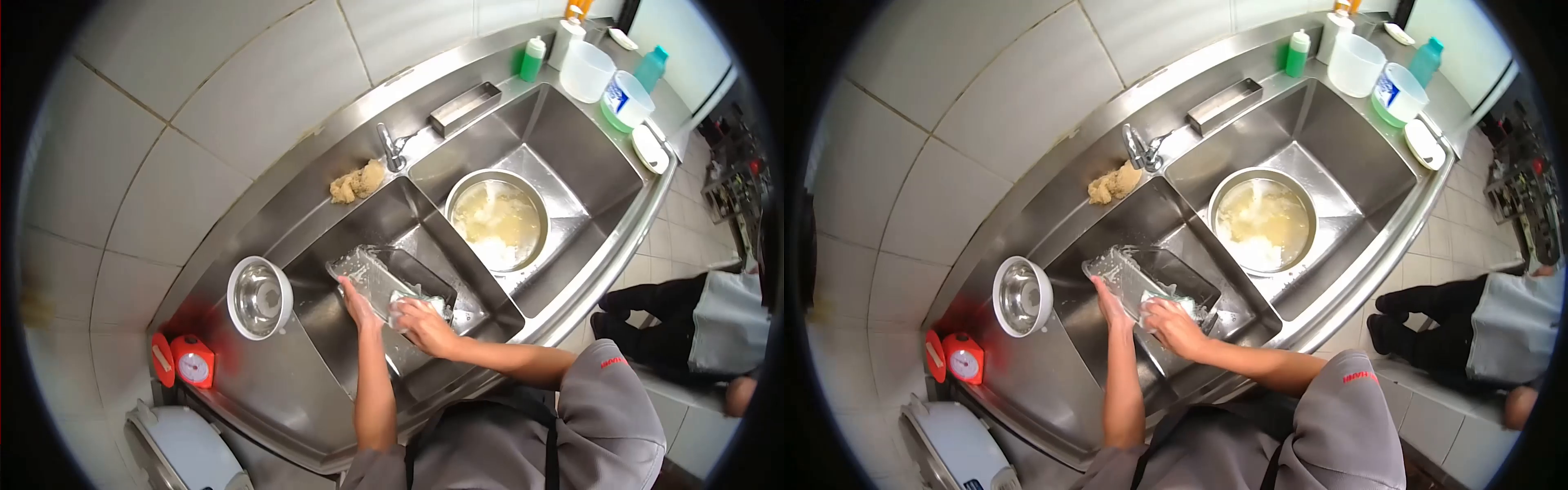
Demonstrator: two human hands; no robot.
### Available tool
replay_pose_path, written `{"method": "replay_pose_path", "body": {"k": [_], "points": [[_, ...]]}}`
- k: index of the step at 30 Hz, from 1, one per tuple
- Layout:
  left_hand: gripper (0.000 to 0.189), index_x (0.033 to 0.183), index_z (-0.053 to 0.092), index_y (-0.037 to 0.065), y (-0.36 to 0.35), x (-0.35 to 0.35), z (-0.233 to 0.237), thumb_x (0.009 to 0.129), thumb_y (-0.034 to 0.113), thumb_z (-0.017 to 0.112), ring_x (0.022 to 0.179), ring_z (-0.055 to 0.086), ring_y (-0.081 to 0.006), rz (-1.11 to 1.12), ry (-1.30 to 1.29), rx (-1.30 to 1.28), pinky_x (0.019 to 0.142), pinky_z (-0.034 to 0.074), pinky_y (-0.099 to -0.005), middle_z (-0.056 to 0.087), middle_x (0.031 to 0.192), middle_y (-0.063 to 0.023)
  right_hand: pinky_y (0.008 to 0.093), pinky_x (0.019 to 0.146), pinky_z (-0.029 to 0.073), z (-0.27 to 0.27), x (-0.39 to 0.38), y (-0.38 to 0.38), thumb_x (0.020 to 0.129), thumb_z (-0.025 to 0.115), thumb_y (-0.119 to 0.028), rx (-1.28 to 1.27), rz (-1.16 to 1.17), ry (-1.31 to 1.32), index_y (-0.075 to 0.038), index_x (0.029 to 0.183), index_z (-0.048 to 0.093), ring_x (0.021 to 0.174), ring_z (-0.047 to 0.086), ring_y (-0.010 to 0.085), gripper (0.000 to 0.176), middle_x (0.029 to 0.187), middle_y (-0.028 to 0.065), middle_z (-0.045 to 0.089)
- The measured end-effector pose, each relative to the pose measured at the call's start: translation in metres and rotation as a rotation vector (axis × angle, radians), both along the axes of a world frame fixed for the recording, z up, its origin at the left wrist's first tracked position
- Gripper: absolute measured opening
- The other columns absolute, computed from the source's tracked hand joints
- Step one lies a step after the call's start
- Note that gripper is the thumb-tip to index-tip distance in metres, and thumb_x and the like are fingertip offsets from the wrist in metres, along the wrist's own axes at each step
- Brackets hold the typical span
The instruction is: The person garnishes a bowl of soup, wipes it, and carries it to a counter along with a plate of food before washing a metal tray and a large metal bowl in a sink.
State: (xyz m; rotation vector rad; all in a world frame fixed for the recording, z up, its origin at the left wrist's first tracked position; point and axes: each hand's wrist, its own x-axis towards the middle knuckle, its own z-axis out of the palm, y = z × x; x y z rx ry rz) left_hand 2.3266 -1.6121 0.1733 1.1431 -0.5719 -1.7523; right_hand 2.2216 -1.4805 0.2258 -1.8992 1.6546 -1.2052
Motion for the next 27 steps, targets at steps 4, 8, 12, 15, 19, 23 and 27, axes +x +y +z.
{"method": "replay_pose_path", "body": {"k": [4, 8, 12, 15, 19, 23, 27], "points": [[0.066, 0.123, 0.037, -0.003, 0.010, -0.018, 0.002, 0.089, 0.052, 0.028, 0.110, 0.044, -0.0229, 0.146, -0.390, -0.041, 0.094, 0.033, -0.0324, 0.042, 0.125, -0.0134, 0.0405, 0.085, 0.036, -0.008, -0.011, -0.061, 0.068, 0.056, -0.005, -0.064, 0.071, 0.014, -0.004, 0.079, 0.058, 0.107, 0.042, 0.0314, 0.012, 0.107, 0.0125, 0.051], [0.057, 0.120, 0.040, -0.003, 0.025, -0.045, 0.034, 0.092, 0.044, 0.027, 0.104, 0.048, -0.0205, 0.151, -0.384, -0.098, 0.086, 0.038, -0.0321, 0.048, 0.116, -0.0118, 0.0397, 0.077, 0.037, -0.004, -0.019, -0.115, 0.068, 0.056, -0.004, -0.113, 0.047, -0.042, -0.006, 0.079, 0.058, 0.094, 0.046, 0.0295, 0.012, 0.094, 0.0116, 0.051], [0.046, 0.117, 0.042, -0.002, 0.025, -0.056, 0.016, 0.092, 0.036, 0.038, 0.098, 0.049, -0.0182, 0.088, -0.471, -0.206, 0.084, 0.039, -0.0301, 0.051, 0.111, -0.0108, 0.0402, 0.074, 0.035, 0.009, -0.073, -0.101, 0.065, 0.056, 0.000, -0.038, 0.049, -0.112, -0.007, 0.075, 0.056, 0.087, 0.046, 0.0293, 0.013, 0.084, 0.0103, 0.052], [0.041, 0.118, 0.041, -0.002, 0.026, -0.081, 0.030, 0.090, 0.028, 0.045, 0.095, 0.049, -0.0170, 0.071, -0.579, -0.214, 0.083, 0.038, -0.0289, 0.052, 0.107, -0.0100, 0.0382, 0.078, 0.036, 0.048, -0.152, -0.116, 0.062, 0.051, 0.009, -0.249, -0.055, -0.176, -0.007, 0.079, 0.055, 0.087, 0.048, 0.0305, 0.024, 0.084, 0.0103, 0.056], [0.035, 0.112, 0.044, -0.003, 0.020, -0.118, 0.035, 0.090, 0.024, 0.046, 0.092, 0.050, -0.0180, 0.090, -0.624, -0.177, 0.081, 0.039, -0.0308, 0.055, 0.101, -0.0122, 0.0466, 0.082, 0.037, 0.061, -0.237, -0.210, 0.075, 0.046, -0.003, -0.263, -0.327, 0.419, -0.007, 0.101, 0.051, 0.104, 0.045, 0.0347, 0.027, 0.103, 0.0120, 0.054], [0.034, 0.111, 0.043, -0.003, 0.015, -0.132, 0.037, 0.090, 0.024, 0.044, 0.090, 0.051, -0.0191, 0.081, -0.656, -0.192, 0.080, 0.040, -0.0317, 0.055, 0.101, -0.0147, 0.0413, 0.082, 0.039, 0.038, -0.258, -0.236, 0.077, 0.046, -0.007, -0.057, -0.119, 0.679, -0.008, 0.093, 0.058, 0.104, 0.047, 0.0273, 0.020, 0.098, 0.0083, 0.056], [0.031, 0.110, 0.043, -0.006, 0.001, -0.140, 0.030, 0.090, 0.018, 0.043, 0.092, 0.051, -0.0227, 0.098, -0.595, -0.164, 0.082, 0.038, -0.0315, 0.054, 0.102, -0.0177, 0.0403, 0.081, 0.041, 0.016, -0.269, -0.215, 0.073, 0.052, -0.004, 0.107, -0.111, 0.669, -0.007, 0.088, 0.060, 0.098, 0.050, 0.0267, 0.018, 0.096, 0.0096, 0.056]]}}
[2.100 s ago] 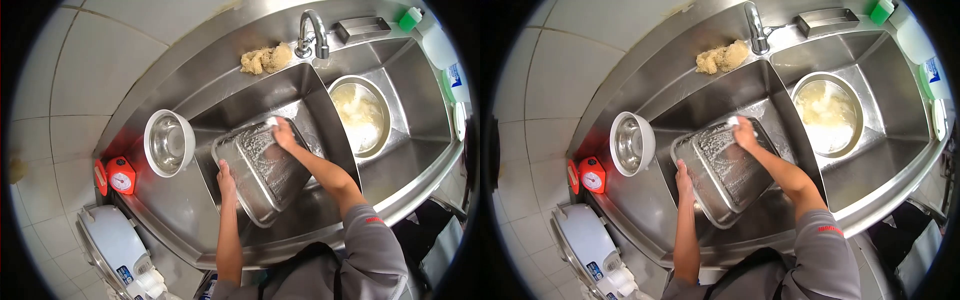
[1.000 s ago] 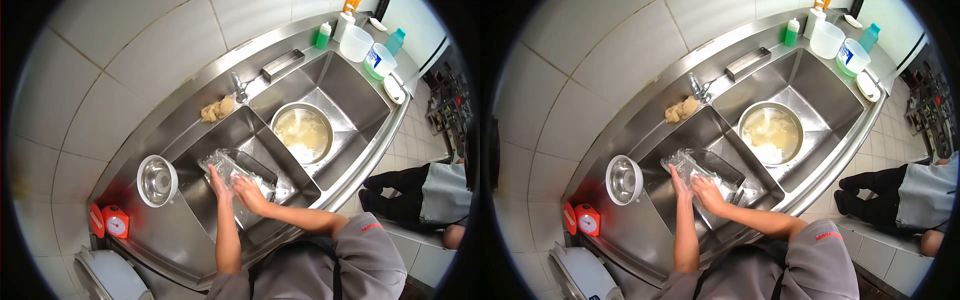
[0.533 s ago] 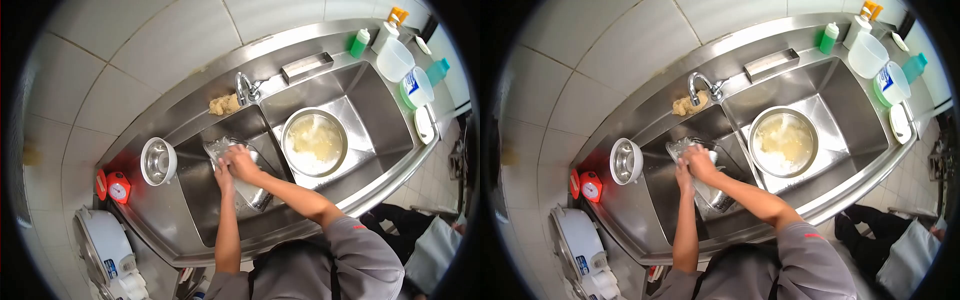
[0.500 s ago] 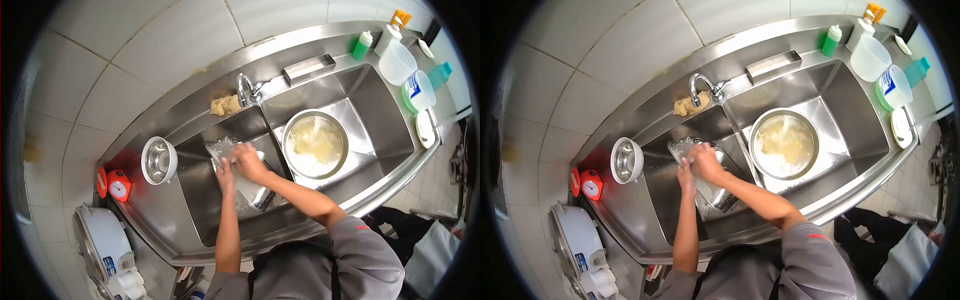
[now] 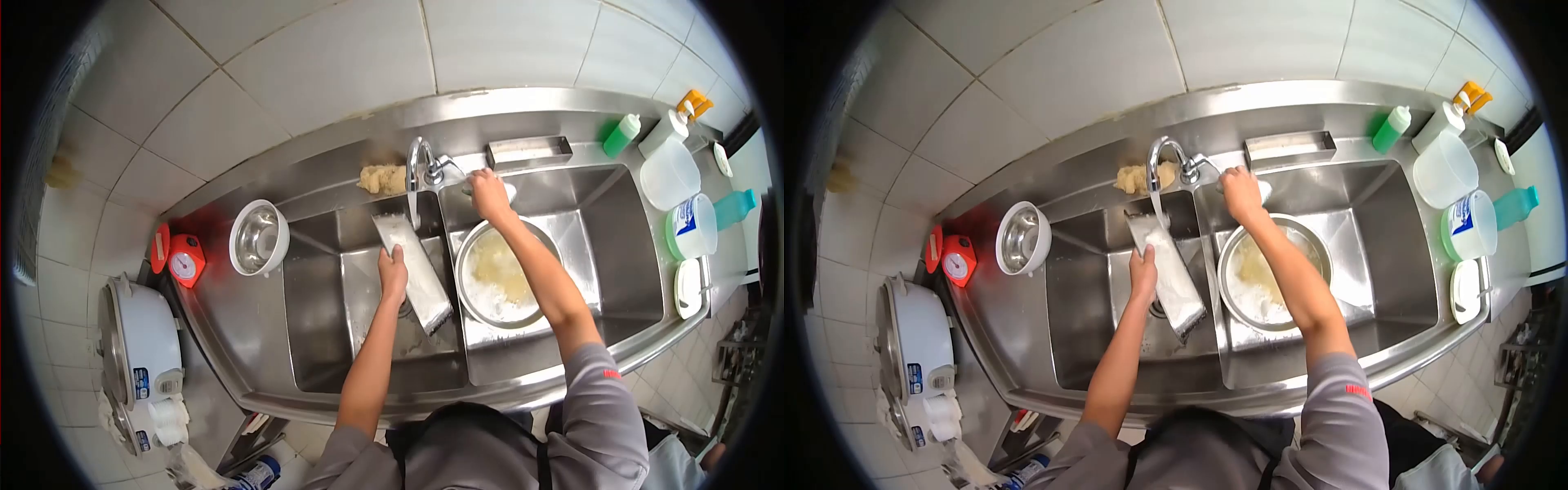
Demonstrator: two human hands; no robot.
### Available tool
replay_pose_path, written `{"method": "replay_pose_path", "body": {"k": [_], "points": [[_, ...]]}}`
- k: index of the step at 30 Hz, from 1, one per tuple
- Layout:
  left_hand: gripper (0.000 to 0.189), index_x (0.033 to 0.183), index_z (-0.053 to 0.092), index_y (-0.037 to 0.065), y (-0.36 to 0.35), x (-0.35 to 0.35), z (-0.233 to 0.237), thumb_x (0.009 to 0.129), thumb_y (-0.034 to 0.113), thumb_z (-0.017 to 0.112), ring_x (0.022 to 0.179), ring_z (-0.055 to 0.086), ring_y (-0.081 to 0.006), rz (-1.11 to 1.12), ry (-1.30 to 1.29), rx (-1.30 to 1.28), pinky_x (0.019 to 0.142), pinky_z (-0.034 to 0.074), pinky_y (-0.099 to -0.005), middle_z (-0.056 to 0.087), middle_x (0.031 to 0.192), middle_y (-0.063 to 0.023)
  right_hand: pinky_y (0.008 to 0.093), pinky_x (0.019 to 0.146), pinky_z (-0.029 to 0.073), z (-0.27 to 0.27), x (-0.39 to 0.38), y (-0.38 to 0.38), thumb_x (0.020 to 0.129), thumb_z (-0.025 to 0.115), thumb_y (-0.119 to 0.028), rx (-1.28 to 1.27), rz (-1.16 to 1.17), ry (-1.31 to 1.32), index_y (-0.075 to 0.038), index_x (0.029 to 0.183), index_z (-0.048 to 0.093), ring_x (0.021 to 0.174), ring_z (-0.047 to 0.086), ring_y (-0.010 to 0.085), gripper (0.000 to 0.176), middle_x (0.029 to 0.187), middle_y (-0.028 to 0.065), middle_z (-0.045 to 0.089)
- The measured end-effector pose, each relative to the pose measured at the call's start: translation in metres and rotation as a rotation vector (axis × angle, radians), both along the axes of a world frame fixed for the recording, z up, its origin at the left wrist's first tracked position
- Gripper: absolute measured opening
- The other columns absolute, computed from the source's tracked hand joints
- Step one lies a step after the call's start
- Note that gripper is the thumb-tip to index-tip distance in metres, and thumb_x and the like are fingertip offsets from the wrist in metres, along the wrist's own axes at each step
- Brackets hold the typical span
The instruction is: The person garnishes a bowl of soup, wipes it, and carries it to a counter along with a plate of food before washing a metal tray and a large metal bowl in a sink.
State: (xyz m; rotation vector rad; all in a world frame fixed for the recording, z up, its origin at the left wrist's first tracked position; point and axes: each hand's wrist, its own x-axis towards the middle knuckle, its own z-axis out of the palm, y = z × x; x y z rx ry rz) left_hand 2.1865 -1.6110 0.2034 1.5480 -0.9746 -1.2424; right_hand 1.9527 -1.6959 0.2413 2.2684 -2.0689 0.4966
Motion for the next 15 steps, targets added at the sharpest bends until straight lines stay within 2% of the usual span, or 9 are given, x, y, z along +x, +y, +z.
{"method": "replay_pose_path", "body": {"k": [1, 3, 5, 7, 8, 9, 11, 14, 15], "points": [[0.033, 0.112, 0.041, -0.007, 0.000, 0.002, -0.008, 0.090, 0.018, 0.043, 0.095, 0.051, -0.0232, 0.007, 0.020, 0.017, 0.084, 0.037, -0.0316, 0.053, 0.106, -0.0188, 0.0407, 0.080, 0.041, 0.001, -0.004, 0.005, 0.072, 0.051, -0.001, -0.083, 0.031, -0.128, -0.006, 0.090, 0.059, 0.098, 0.051, 0.0275, 0.021, 0.099, 0.0117, 0.055], [0.036, 0.115, 0.039, -0.007, -0.008, 0.004, -0.030, 0.090, 0.018, 0.043, 0.099, 0.049, -0.0241, 0.031, 0.015, 0.028, 0.086, 0.036, -0.0316, 0.051, 0.110, -0.0200, 0.0425, 0.082, 0.040, 0.020, -0.019, 0.002, 0.069, 0.054, 0.003, -0.468, -0.032, -0.292, -0.005, 0.096, 0.055, 0.099, 0.049, 0.0300, 0.028, 0.106, 0.0169, 0.049], [0.039, 0.118, 0.037, -0.008, -0.007, 0.010, -0.035, 0.090, 0.018, 0.043, 0.103, 0.048, -0.0250, 0.060, 0.000, 0.041, 0.089, 0.035, -0.0317, 0.049, 0.113, -0.0212, 0.0441, 0.086, 0.039, 0.056, -0.036, -0.003, 0.067, 0.058, 0.001, -0.403, 0.038, -0.471, -0.005, 0.095, 0.050, 0.103, 0.047, 0.0321, 0.030, 0.109, 0.0179, 0.044], [0.042, 0.121, 0.034, -0.009, -0.005, 0.008, -0.025, 0.090, 0.019, 0.042, 0.108, 0.046, -0.0269, 0.103, 0.064, 0.066, 0.091, 0.033, -0.0319, 0.047, 0.117, -0.0224, 0.0439, 0.090, 0.036, 0.057, -0.073, -0.020, 0.070, 0.060, -0.005, -0.597, 0.355, -0.031, -0.006, 0.092, 0.049, 0.108, 0.044, 0.0318, 0.025, 0.106, 0.0152, 0.045], [0.041, 0.120, 0.034, -0.009, -0.003, 0.006, -0.022, 0.090, 0.019, 0.042, 0.106, 0.047, -0.0274, 0.132, 0.122, 0.078, 0.091, 0.033, -0.0323, 0.047, 0.116, -0.0227, 0.0433, 0.091, 0.036, 0.052, -0.088, -0.024, 0.072, 0.060, -0.008, -0.560, 0.410, 0.116, -0.007, 0.089, 0.048, 0.110, 0.043, 0.0304, 0.021, 0.107, 0.0135, 0.045], [0.041, 0.120, 0.034, -0.009, -0.003, 0.005, -0.023, 0.090, 0.019, 0.042, 0.106, 0.047, -0.0274, 0.150, 0.129, 0.074, 0.091, 0.033, -0.0323, 0.047, 0.116, -0.0227, 0.0433, 0.091, 0.036, 0.050, -0.103, -0.025, 0.072, 0.060, -0.008, -0.563, 0.430, 0.117, -0.007, 0.089, 0.048, 0.110, 0.043, 0.0304, 0.021, 0.107, 0.0135, 0.045], [0.041, 0.120, 0.035, -0.009, 0.000, 0.006, -0.025, 0.091, 0.019, 0.040, 0.106, 0.046, -0.0277, 0.151, 0.144, 0.067, 0.091, 0.033, -0.0326, 0.046, 0.116, -0.0231, 0.0422, 0.091, 0.036, 0.041, -0.114, -0.016, 0.071, 0.062, -0.012, -0.369, 0.428, 0.278, -0.007, 0.087, 0.050, 0.111, 0.043, 0.0299, 0.020, 0.108, 0.0132, 0.046], [0.040, 0.119, 0.035, -0.009, -0.002, 0.007, -0.031, 0.091, 0.019, 0.039, 0.106, 0.047, -0.0279, 0.182, 0.131, 0.035, 0.090, 0.034, -0.0326, 0.046, 0.116, -0.0233, 0.0417, 0.086, 0.037, 0.041, -0.087, 0.001, 0.071, 0.063, -0.014, -0.503, 0.322, 0.117, -0.008, 0.082, 0.053, 0.105, 0.046, 0.0290, 0.017, 0.107, 0.0125, 0.048], [0.040, 0.119, 0.036, -0.009, -0.004, 0.006, -0.032, 0.091, 0.020, 0.039, 0.105, 0.047, -0.0280, 0.192, 0.109, 0.008, 0.090, 0.034, -0.0325, 0.047, 0.115, -0.0232, 0.0410, 0.081, 0.038, 0.035, -0.059, 0.009, 0.070, 0.065, -0.014, -0.517, 0.217, -0.051, -0.007, 0.080, 0.056, 0.100, 0.048, 0.0282, 0.015, 0.104, 0.0123, 0.050]]}}
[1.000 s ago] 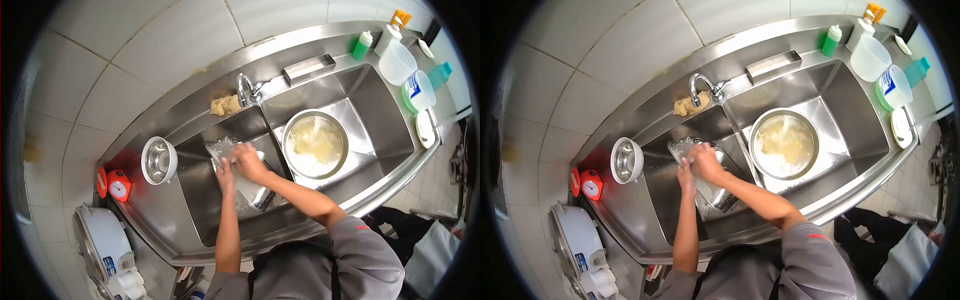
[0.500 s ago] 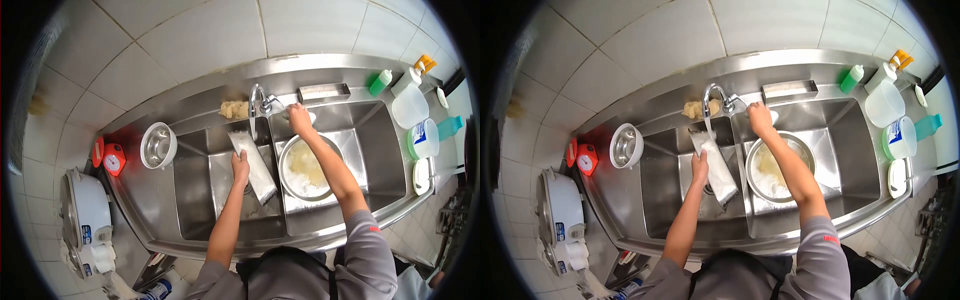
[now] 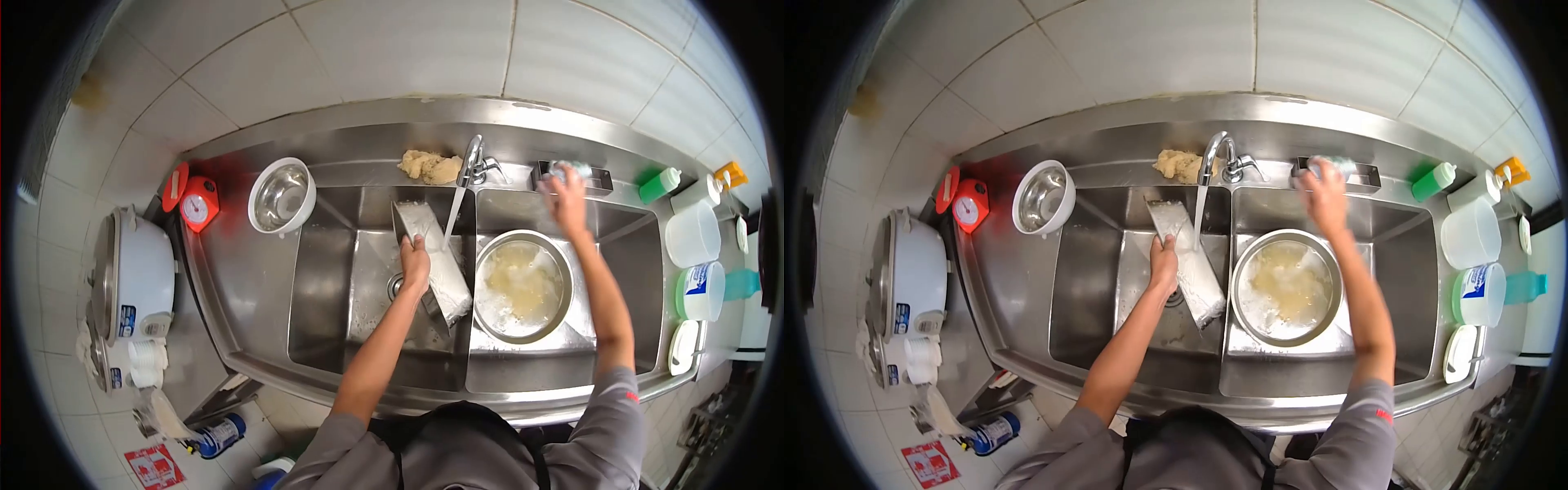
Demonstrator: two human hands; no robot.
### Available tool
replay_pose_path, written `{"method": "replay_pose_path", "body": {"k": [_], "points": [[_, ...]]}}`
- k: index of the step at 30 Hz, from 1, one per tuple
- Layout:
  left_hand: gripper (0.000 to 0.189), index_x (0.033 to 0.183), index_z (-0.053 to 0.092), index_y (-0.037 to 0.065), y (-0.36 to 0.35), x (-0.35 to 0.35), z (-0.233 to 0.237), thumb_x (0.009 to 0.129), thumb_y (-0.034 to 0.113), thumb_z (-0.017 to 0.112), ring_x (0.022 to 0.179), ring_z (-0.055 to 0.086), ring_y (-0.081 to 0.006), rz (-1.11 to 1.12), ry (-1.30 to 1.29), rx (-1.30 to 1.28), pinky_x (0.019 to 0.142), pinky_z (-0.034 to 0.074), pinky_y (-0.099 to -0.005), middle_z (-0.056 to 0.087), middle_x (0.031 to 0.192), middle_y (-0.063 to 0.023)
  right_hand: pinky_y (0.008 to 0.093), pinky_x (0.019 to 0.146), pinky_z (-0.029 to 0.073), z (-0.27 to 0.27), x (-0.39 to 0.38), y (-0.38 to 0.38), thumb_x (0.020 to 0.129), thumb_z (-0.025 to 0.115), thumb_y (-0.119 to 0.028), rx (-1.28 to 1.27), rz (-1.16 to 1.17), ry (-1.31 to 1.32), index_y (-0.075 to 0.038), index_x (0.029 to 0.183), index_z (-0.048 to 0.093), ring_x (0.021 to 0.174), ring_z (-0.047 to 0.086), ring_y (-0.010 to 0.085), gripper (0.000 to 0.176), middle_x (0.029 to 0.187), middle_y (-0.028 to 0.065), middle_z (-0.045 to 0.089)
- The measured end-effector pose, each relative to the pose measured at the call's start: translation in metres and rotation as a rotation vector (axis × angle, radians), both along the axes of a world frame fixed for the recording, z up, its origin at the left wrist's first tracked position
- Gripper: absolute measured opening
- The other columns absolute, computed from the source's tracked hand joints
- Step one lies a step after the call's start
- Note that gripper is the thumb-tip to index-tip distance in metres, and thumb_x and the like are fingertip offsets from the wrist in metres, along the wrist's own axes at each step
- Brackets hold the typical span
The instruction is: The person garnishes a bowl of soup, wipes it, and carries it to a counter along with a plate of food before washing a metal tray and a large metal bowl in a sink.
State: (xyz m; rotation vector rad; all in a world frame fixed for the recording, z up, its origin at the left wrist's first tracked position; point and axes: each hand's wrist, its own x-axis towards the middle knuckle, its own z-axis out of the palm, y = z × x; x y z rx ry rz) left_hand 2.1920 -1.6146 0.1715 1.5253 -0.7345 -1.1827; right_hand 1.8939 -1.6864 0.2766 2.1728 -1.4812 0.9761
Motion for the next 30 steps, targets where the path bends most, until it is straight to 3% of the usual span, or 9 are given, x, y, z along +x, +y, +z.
{"method": "replay_pose_path", "body": {"k": [2, 6, 10, 14, 22, 24, 26, 28, 30], "points": [[0.042, 0.120, 0.036, -0.008, -0.004, -0.006, 0.011, 0.091, 0.021, 0.040, 0.106, 0.047, -0.0261, -0.005, 0.012, 0.001, 0.090, 0.034, -0.0307, 0.048, 0.116, -0.0220, 0.0362, 0.069, 0.043, -0.010, 0.072, 0.015, 0.073, 0.061, -0.012, 0.145, 0.161, -0.473, -0.006, 0.082, 0.059, 0.083, 0.055, 0.0281, 0.011, 0.085, 0.0132, 0.057], [0.035, 0.114, 0.042, -0.004, -0.008, -0.018, 0.023, 0.090, 0.023, 0.042, 0.097, 0.050, -0.0194, 0.028, 0.153, 0.037, 0.084, 0.037, -0.0292, 0.054, 0.106, -0.0156, 0.0256, 0.061, 0.048, -0.038, 0.183, 0.017, 0.084, 0.045, -0.006, 1.391, 0.424, -1.555, 0.004, 0.093, 0.057, 0.067, 0.058, 0.0163, 0.018, 0.077, 0.0092, 0.059], [0.035, 0.115, 0.043, -0.003, -0.002, -0.012, 0.010, 0.090, 0.022, 0.043, 0.098, 0.049, -0.0194, -0.178, 0.035, 0.012, 0.085, 0.037, -0.0298, 0.053, 0.109, -0.0147, 0.0256, 0.065, 0.051, -0.049, 0.196, 0.000, 0.084, 0.045, -0.007, 1.547, 0.485, -1.896, 0.006, 0.092, 0.053, 0.066, 0.057, 0.0177, 0.017, 0.074, 0.0104, 0.057], [0.036, 0.117, 0.044, 0.001, 0.012, -0.010, 0.000, 0.091, 0.025, 0.042, 0.096, 0.048, -0.0170, -0.199, -0.018, 0.031, 0.085, 0.036, -0.0304, 0.054, 0.107, -0.0120, 0.0283, 0.060, 0.051, -0.053, 0.183, -0.016, 0.082, 0.041, -0.003, 1.514, 0.528, -1.401, 0.010, 0.088, 0.052, 0.058, 0.056, 0.0193, 0.018, 0.071, 0.0156, 0.057], [0.045, 0.103, 0.052, -0.004, 0.025, 0.018, 0.049, 0.091, 0.037, 0.039, 0.083, 0.048, -0.0137, -0.410, -0.171, 0.075, 0.077, 0.039, -0.0301, 0.058, 0.090, -0.0092, 0.0316, 0.062, 0.053, 0.013, 0.175, 0.007, 0.071, 0.041, 0.011, 1.660, 0.282, -1.277, 0.011, 0.084, 0.056, 0.069, 0.061, 0.0240, 0.020, 0.075, 0.0182, 0.059], [0.048, 0.111, 0.050, -0.002, 0.010, 0.028, 0.053, 0.091, 0.039, 0.038, 0.094, 0.047, -0.0140, -0.632, -0.158, 0.186, 0.085, 0.036, -0.0294, 0.056, 0.102, -0.0092, 0.0318, 0.063, 0.054, 0.017, 0.172, 0.006, 0.072, 0.040, 0.011, 1.413, 0.348, -1.042, 0.011, 0.086, 0.055, 0.070, 0.062, 0.0249, 0.021, 0.078, 0.0191, 0.060], [0.050, 0.110, 0.050, -0.003, -0.002, 0.030, 0.042, 0.090, 0.041, 0.039, 0.093, 0.048, -0.0139, -0.648, -0.171, 0.116, 0.085, 0.036, -0.0292, 0.056, 0.101, -0.0090, 0.0324, 0.065, 0.055, 0.025, 0.173, 0.002, 0.075, 0.040, 0.008, 1.359, 0.376, -1.202, 0.011, 0.086, 0.056, 0.072, 0.062, 0.0259, 0.019, 0.080, 0.0198, 0.060], [0.043, 0.083, 0.054, -0.002, -0.006, 0.028, 0.038, 0.090, 0.038, 0.042, 0.069, 0.038, -0.0099, -0.542, -0.107, -0.004, 0.064, 0.038, -0.0275, 0.047, 0.072, -0.0003, 0.0321, 0.069, 0.055, 0.036, 0.173, 0.002, 0.078, 0.040, 0.004, 1.387, 0.207, -1.455, 0.011, 0.092, 0.054, 0.075, 0.062, 0.0252, 0.021, 0.086, 0.0192, 0.059], [0.036, 0.082, 0.055, 0.000, -0.011, 0.027, 0.034, 0.090, 0.034, 0.044, 0.067, 0.039, -0.0092, -0.553, -0.135, 0.002, 0.061, 0.037, -0.0271, 0.048, 0.072, -0.0001, 0.0318, 0.069, 0.055, 0.037, 0.172, 0.012, 0.081, 0.035, 0.004, 1.521, 0.292, -1.306, 0.011, 0.095, 0.054, 0.076, 0.062, 0.0254, 0.025, 0.089, 0.0197, 0.059]]}}
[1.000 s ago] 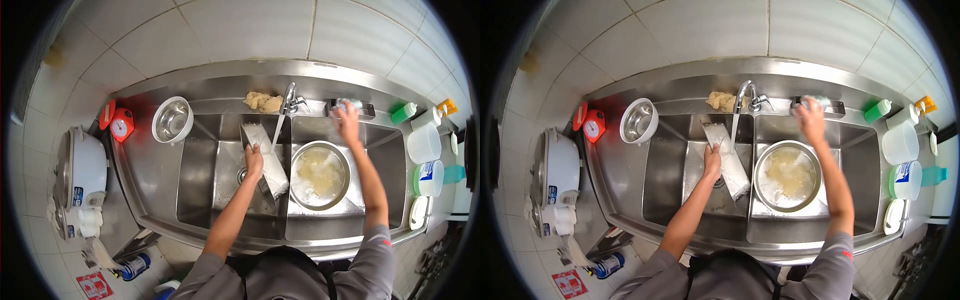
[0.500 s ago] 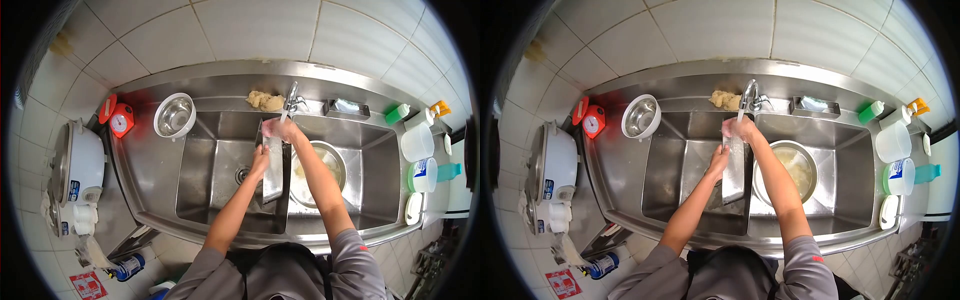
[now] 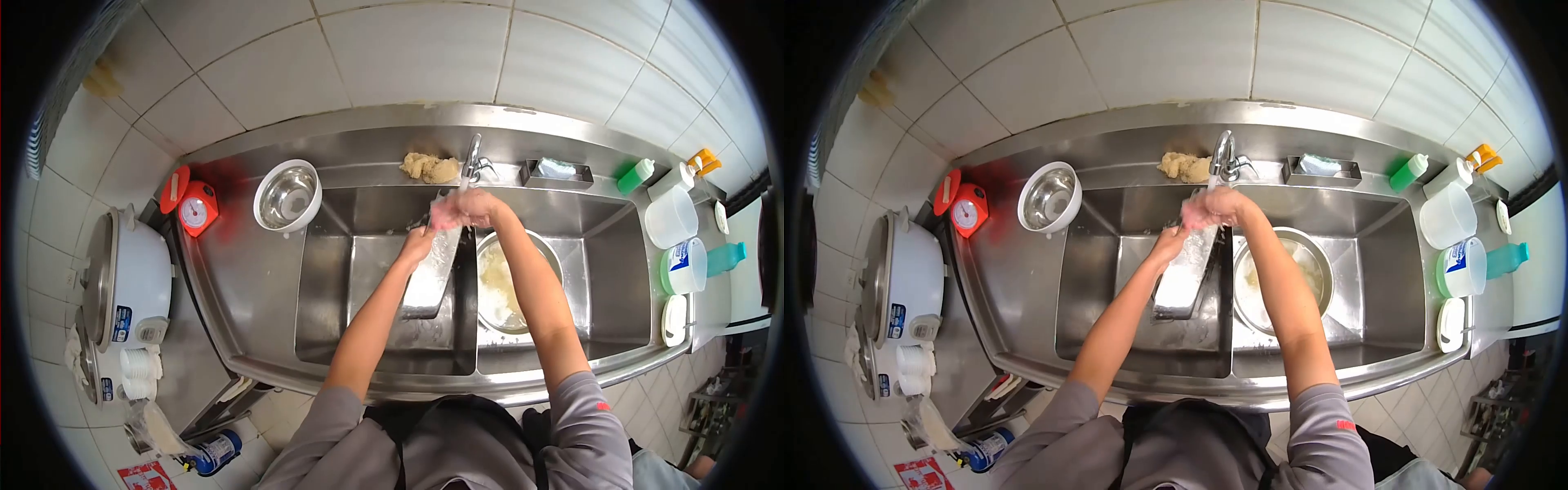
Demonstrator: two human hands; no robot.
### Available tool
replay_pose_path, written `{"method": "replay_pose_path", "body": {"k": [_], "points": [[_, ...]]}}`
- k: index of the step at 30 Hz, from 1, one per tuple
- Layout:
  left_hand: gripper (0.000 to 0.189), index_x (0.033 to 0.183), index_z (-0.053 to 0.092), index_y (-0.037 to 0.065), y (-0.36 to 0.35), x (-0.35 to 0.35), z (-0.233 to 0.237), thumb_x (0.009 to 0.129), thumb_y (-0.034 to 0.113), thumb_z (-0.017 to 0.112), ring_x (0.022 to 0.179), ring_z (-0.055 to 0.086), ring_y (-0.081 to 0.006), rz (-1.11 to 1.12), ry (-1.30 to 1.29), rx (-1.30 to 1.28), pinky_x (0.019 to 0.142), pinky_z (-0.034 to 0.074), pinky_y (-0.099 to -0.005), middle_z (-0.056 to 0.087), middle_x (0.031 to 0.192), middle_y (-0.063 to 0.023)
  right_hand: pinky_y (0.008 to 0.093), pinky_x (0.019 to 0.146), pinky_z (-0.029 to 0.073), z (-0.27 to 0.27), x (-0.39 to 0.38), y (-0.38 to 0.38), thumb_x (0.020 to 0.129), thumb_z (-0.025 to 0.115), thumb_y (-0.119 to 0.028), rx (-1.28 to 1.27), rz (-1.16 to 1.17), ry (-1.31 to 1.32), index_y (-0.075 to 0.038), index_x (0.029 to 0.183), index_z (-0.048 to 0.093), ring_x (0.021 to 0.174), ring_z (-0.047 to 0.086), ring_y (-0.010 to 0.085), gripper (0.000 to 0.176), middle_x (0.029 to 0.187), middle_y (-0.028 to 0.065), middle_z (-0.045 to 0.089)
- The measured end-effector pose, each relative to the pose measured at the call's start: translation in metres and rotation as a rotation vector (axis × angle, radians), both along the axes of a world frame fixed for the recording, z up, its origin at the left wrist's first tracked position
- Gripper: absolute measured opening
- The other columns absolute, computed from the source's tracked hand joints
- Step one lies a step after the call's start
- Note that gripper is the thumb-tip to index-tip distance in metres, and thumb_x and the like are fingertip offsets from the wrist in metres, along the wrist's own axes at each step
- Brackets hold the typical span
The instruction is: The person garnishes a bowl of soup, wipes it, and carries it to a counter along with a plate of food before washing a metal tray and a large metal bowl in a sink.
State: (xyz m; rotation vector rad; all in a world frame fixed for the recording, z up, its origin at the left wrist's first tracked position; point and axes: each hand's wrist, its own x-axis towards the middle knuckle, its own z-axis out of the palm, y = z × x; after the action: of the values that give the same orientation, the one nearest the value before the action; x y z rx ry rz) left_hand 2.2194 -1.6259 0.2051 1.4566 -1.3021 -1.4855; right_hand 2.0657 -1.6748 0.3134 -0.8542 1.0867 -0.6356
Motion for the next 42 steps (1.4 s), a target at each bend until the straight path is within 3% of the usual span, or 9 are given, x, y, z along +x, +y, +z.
{"method": "replay_pose_path", "body": {"k": [12, 16, 22, 27, 29, 33, 35, 39, 42], "points": [[0.033, 0.111, 0.049, 0.003, -0.002, 0.011, -0.033, 0.092, 0.028, 0.039, 0.087, 0.050, -0.0162, 0.480, 0.447, 0.209, 0.078, 0.042, -0.0324, 0.055, 0.098, -0.0104, 0.0286, 0.071, 0.053, -0.027, -0.004, 0.008, 0.083, 0.043, -0.001, 0.015, 0.384, 0.029, 0.011, 0.102, 0.049, 0.081, 0.061, 0.0245, 0.023, 0.093, 0.0201, 0.058], [0.038, 0.119, 0.042, 0.003, 0.013, 0.024, -0.011, 0.093, 0.030, 0.036, 0.096, 0.050, -0.0205, 0.681, 0.584, 0.093, 0.082, 0.041, -0.0343, 0.052, 0.111, -0.0117, 0.0336, 0.066, 0.054, -0.037, 0.002, 0.001, 0.086, 0.042, -0.006, 0.063, -0.290, -0.303, 0.011, 0.098, 0.051, 0.073, 0.061, 0.0264, 0.022, 0.080, 0.0169, 0.060], [0.044, 0.126, 0.032, 0.006, 0.017, 0.038, 0.013, 0.093, 0.034, 0.031, 0.115, 0.039, -0.0243, 1.002, 0.549, 0.171, 0.097, 0.031, -0.0376, 0.034, 0.131, -0.0132, 0.0337, 0.066, 0.054, -0.007, -0.001, 0.014, 0.085, 0.042, -0.004, 0.142, 0.489, 0.102, 0.011, 0.095, 0.053, 0.074, 0.063, 0.0263, 0.021, 0.087, 0.0207, 0.060], [0.052, 0.131, 0.028, 0.009, 0.028, 0.065, 0.003, 0.091, 0.042, 0.033, 0.124, 0.028, -0.0257, 1.207, 0.615, 0.253, 0.102, 0.020, -0.0451, 0.025, 0.138, -0.0087, 0.0340, 0.069, 0.053, -0.028, -0.001, 0.009, 0.085, 0.040, -0.004, 0.053, 0.067, -0.024, 0.011, 0.097, 0.053, 0.078, 0.062, 0.0267, 0.023, 0.088, 0.0212, 0.060], [0.049, 0.127, 0.033, 0.008, 0.032, 0.075, 0.000, 0.091, 0.041, 0.030, 0.121, 0.032, -0.0249, 1.240, 0.679, 0.296, 0.100, 0.024, -0.0459, 0.032, 0.134, -0.0084, 0.0328, 0.072, 0.053, -0.029, 0.002, 0.015, 0.086, 0.041, -0.006, 0.198, 0.362, -0.256, 0.012, 0.098, 0.052, 0.081, 0.062, 0.0259, 0.025, 0.088, 0.0205, 0.061], [0.048, 0.123, 0.039, 0.006, 0.049, 0.095, -0.002, 0.093, 0.040, 0.024, 0.118, 0.036, -0.0247, 1.239, 0.881, 0.311, 0.099, 0.028, -0.0473, 0.039, 0.128, -0.0085, 0.0337, 0.072, 0.053, -0.033, -0.003, 0.017, 0.087, 0.041, -0.007, 0.134, 0.502, 0.201, 0.012, 0.098, 0.052, 0.080, 0.062, 0.0276, 0.025, 0.089, 0.0214, 0.060], [0.049, 0.123, 0.039, 0.005, 0.063, 0.108, -0.015, 0.093, 0.041, 0.024, 0.118, 0.036, -0.0243, 1.191, 0.888, 0.263, 0.099, 0.028, -0.0473, 0.039, 0.128, -0.0083, 0.0340, 0.072, 0.053, -0.047, -0.002, 0.011, 0.087, 0.041, -0.008, -0.015, -0.135, 0.138, 0.012, 0.096, 0.052, 0.080, 0.062, 0.0280, 0.025, 0.091, 0.0221, 0.059], [0.054, 0.126, 0.035, 0.003, 0.081, 0.122, -0.013, 0.091, 0.044, 0.029, 0.114, 0.040, -0.0253, 1.145, 0.771, 0.268, 0.098, 0.031, -0.0409, 0.039, 0.128, -0.0075, 0.0327, 0.071, 0.053, -0.043, 0.005, 0.012, 0.088, 0.042, -0.011, 0.254, 0.313, -0.264, 0.010, 0.095, 0.052, 0.080, 0.061, 0.0257, 0.024, 0.088, 0.0192, 0.059], [0.054, 0.123, 0.037, 0.000, 0.083, 0.113, 0.001, 0.091, 0.043, 0.032, 0.110, 0.043, -0.0226, 1.033, 0.590, 0.134, 0.094, 0.035, -0.0360, 0.042, 0.124, -0.0092, 0.0296, 0.066, 0.053, -0.065, 0.009, 0.006, 0.087, 0.040, -0.008, 0.097, 0.056, -0.125, 0.008, 0.095, 0.054, 0.077, 0.062, 0.0240, 0.023, 0.083, 0.0166, 0.061]]}}
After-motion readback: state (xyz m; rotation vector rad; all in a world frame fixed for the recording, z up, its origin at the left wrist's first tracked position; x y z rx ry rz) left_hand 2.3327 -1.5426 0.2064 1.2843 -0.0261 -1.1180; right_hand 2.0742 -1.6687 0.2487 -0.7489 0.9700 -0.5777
